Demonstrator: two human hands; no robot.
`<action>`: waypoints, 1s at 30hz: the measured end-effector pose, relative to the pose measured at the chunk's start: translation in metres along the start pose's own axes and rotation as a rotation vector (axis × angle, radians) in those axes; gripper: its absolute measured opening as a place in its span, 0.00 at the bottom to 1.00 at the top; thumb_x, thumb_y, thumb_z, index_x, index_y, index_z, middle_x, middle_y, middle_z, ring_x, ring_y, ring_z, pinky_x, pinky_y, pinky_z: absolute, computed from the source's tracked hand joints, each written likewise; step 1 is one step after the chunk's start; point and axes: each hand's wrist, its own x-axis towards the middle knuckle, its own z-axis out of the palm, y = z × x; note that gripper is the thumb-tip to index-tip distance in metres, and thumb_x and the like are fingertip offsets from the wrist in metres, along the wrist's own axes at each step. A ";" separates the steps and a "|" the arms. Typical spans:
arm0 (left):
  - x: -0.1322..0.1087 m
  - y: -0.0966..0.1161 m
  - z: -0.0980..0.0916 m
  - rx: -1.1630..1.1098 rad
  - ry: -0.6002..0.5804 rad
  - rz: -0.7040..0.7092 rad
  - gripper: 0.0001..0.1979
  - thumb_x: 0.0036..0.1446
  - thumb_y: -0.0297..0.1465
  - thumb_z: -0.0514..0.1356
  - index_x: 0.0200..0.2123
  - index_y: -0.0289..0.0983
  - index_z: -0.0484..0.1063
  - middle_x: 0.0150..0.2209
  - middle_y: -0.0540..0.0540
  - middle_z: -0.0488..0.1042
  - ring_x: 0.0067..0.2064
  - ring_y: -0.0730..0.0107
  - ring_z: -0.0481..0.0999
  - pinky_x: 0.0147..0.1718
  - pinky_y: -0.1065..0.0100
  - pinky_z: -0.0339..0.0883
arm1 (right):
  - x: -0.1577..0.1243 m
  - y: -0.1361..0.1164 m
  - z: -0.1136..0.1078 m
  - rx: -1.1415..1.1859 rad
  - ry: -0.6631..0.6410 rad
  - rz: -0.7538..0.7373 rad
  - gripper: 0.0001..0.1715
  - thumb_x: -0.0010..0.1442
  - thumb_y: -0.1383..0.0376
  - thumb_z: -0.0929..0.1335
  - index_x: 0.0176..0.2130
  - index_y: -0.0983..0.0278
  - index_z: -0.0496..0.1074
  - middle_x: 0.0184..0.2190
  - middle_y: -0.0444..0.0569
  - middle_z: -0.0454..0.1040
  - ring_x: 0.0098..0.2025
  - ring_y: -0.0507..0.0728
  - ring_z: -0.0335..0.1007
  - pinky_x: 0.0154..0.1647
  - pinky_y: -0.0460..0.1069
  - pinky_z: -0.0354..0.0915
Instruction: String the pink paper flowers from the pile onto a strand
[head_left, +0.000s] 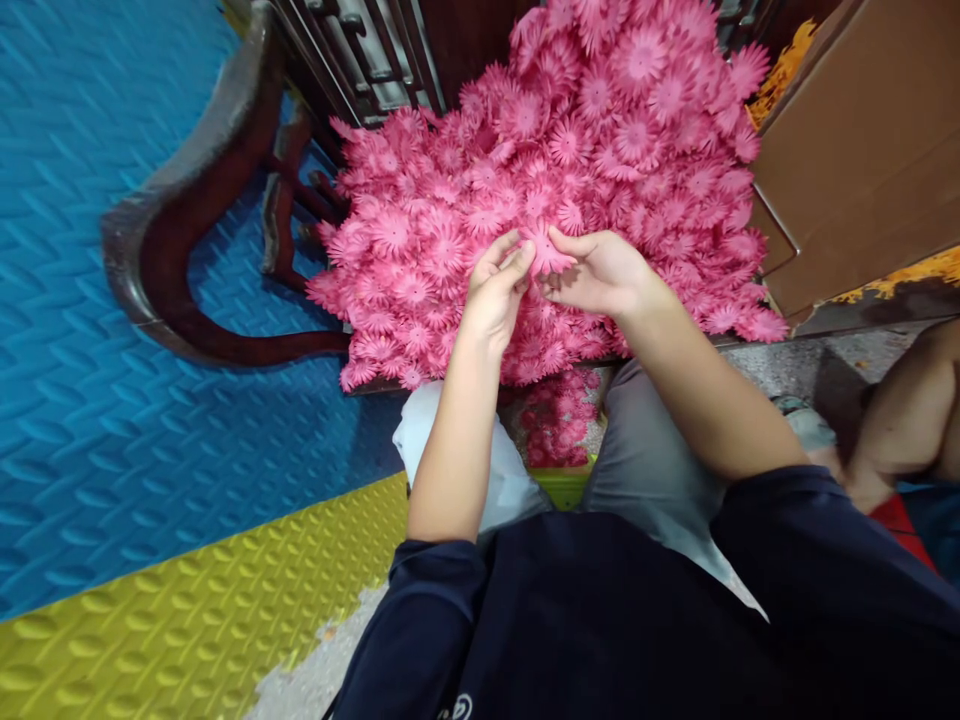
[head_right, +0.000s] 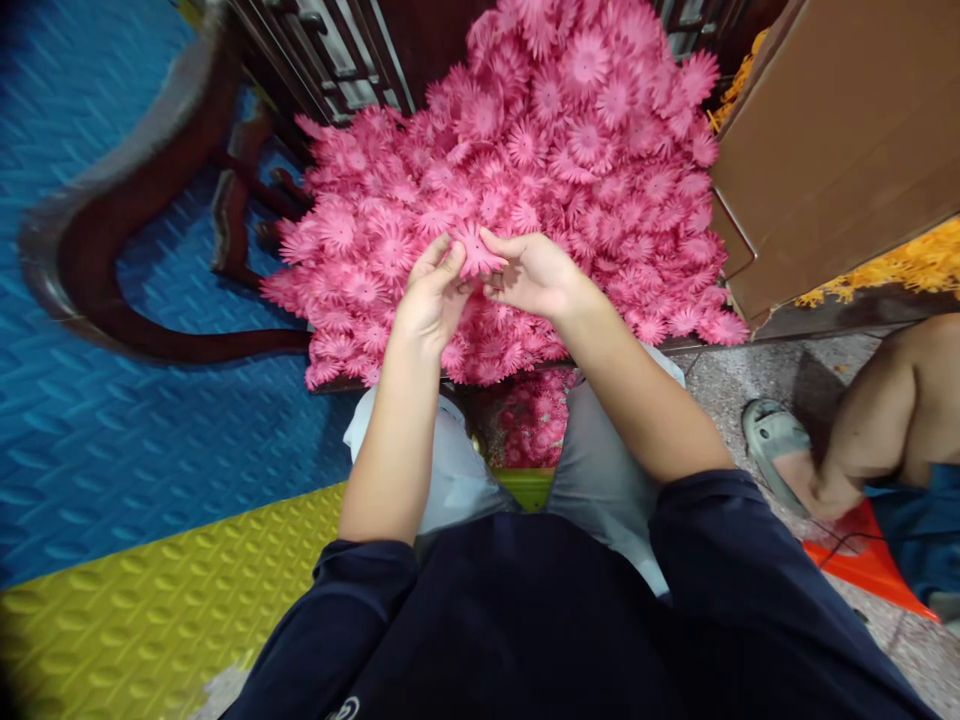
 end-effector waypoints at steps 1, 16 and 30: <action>0.001 0.000 -0.001 0.021 0.001 0.013 0.10 0.53 0.30 0.66 0.38 0.38 0.71 0.36 0.49 0.75 0.44 0.69 0.77 0.45 0.67 0.69 | 0.001 0.001 0.000 -0.026 -0.003 -0.030 0.09 0.60 0.60 0.67 0.33 0.64 0.70 0.26 0.43 0.71 0.28 0.48 0.65 0.35 0.47 0.65; 0.005 -0.001 -0.014 0.252 0.192 0.112 0.09 0.52 0.34 0.67 0.36 0.39 0.72 0.36 0.48 0.77 0.40 0.70 0.77 0.39 0.70 0.70 | 0.005 0.009 -0.003 -0.284 0.094 -0.224 0.22 0.45 0.51 0.76 0.27 0.65 0.70 0.21 0.40 0.70 0.24 0.45 0.61 0.24 0.43 0.58; -0.005 -0.001 -0.001 0.528 0.335 0.394 0.11 0.54 0.34 0.65 0.39 0.41 0.68 0.40 0.47 0.73 0.47 0.68 0.73 0.51 0.65 0.66 | 0.012 0.014 -0.002 -0.397 0.139 -0.354 0.21 0.53 0.55 0.72 0.21 0.65 0.65 0.17 0.38 0.59 0.21 0.45 0.49 0.25 0.45 0.51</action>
